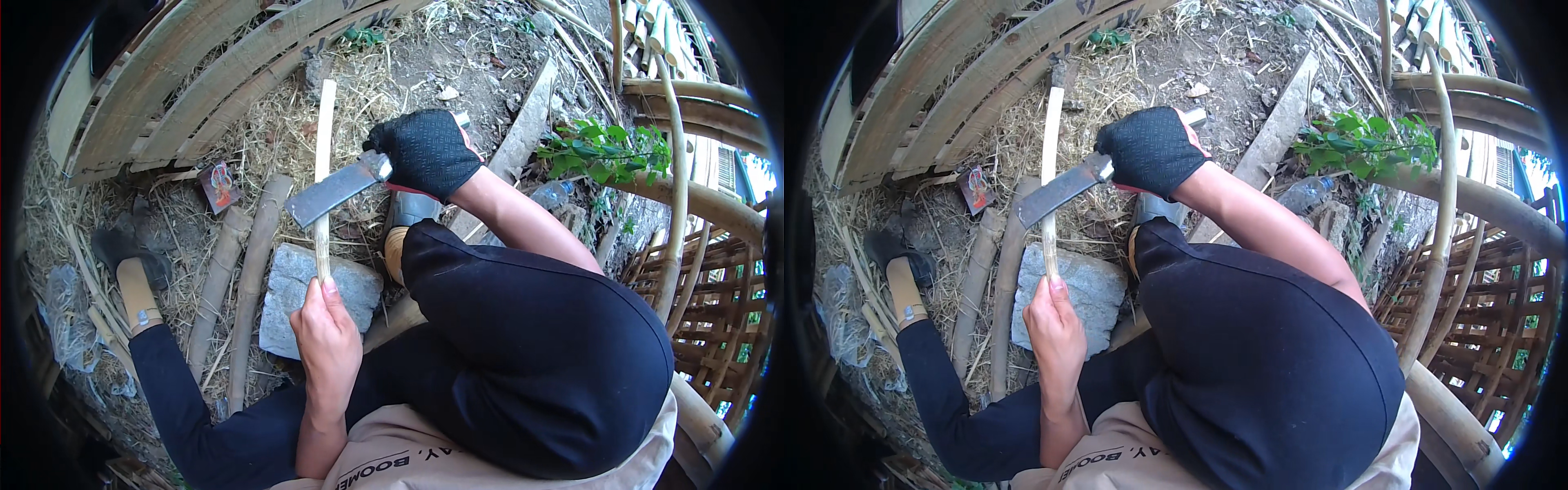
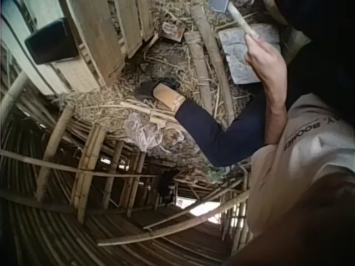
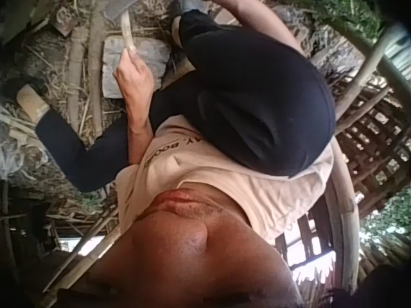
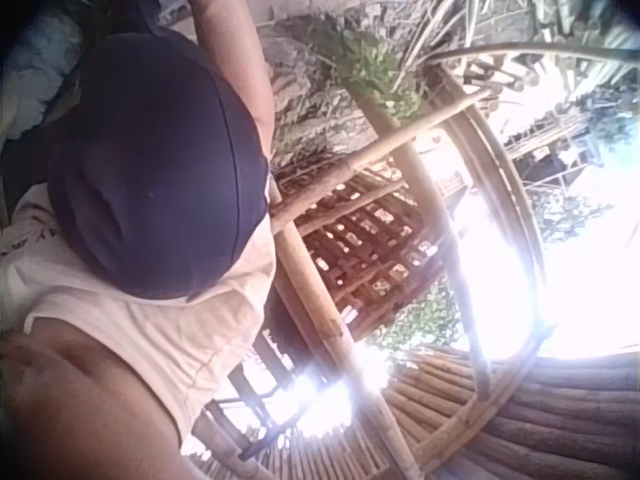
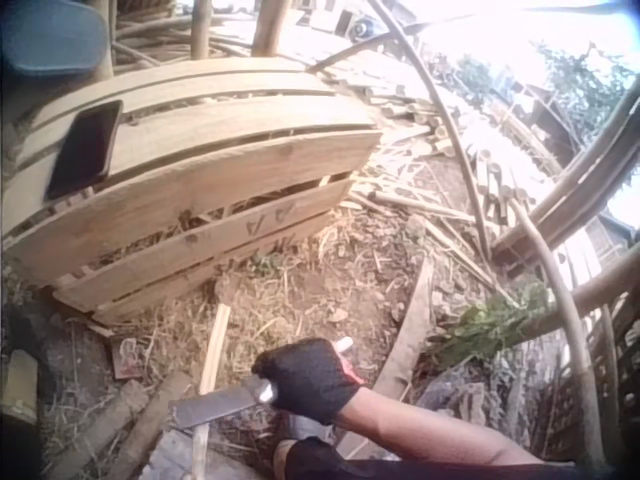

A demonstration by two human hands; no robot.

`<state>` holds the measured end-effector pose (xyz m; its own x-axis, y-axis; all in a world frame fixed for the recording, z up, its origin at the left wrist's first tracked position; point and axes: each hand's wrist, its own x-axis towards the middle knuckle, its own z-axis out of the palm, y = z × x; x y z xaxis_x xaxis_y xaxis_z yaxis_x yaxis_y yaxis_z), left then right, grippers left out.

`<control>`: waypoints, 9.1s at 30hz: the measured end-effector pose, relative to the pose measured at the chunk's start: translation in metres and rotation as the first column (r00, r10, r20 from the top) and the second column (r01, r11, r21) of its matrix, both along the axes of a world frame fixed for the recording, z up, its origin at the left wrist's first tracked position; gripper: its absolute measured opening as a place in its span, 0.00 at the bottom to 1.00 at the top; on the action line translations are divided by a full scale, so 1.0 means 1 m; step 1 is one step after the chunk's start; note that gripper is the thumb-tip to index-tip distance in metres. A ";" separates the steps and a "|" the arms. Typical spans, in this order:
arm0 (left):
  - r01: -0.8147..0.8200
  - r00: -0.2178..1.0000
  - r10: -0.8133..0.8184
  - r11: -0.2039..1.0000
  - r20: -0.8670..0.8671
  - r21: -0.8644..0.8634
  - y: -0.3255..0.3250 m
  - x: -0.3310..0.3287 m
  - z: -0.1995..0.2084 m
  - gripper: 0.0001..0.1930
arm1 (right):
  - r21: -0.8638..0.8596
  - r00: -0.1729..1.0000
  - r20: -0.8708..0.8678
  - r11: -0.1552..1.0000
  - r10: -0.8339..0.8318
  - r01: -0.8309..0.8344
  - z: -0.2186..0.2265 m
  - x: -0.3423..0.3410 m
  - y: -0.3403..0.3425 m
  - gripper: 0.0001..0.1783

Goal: The person shaves a thin bamboo stick using a metal blade while sitting in an outdoor area.

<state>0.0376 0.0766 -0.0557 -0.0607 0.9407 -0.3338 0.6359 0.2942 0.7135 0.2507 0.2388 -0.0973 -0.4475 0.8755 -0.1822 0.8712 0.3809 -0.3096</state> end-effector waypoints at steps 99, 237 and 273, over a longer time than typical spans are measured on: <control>-0.018 0.973 0.060 0.983 0.225 -0.183 -0.010 0.001 -0.007 0.19 | 0.066 0.986 0.121 0.992 -0.111 0.104 0.011 0.046 0.034 0.08; 0.244 0.270 0.616 0.700 0.740 -0.672 0.009 -0.023 0.008 0.23 | -0.187 0.970 -0.241 0.982 -0.029 -0.017 0.024 0.026 -0.044 0.13; 0.087 0.492 0.503 0.784 0.711 -0.615 0.006 -0.013 0.019 0.23 | -0.158 0.994 -0.106 0.987 -0.024 0.007 0.028 0.014 -0.032 0.11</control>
<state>0.0250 0.0827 -0.0369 0.3412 0.5855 -0.7354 -0.2799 0.8101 0.5151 0.2643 0.2072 -0.0698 -0.4585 0.8468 -0.2697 0.8353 0.3070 -0.4560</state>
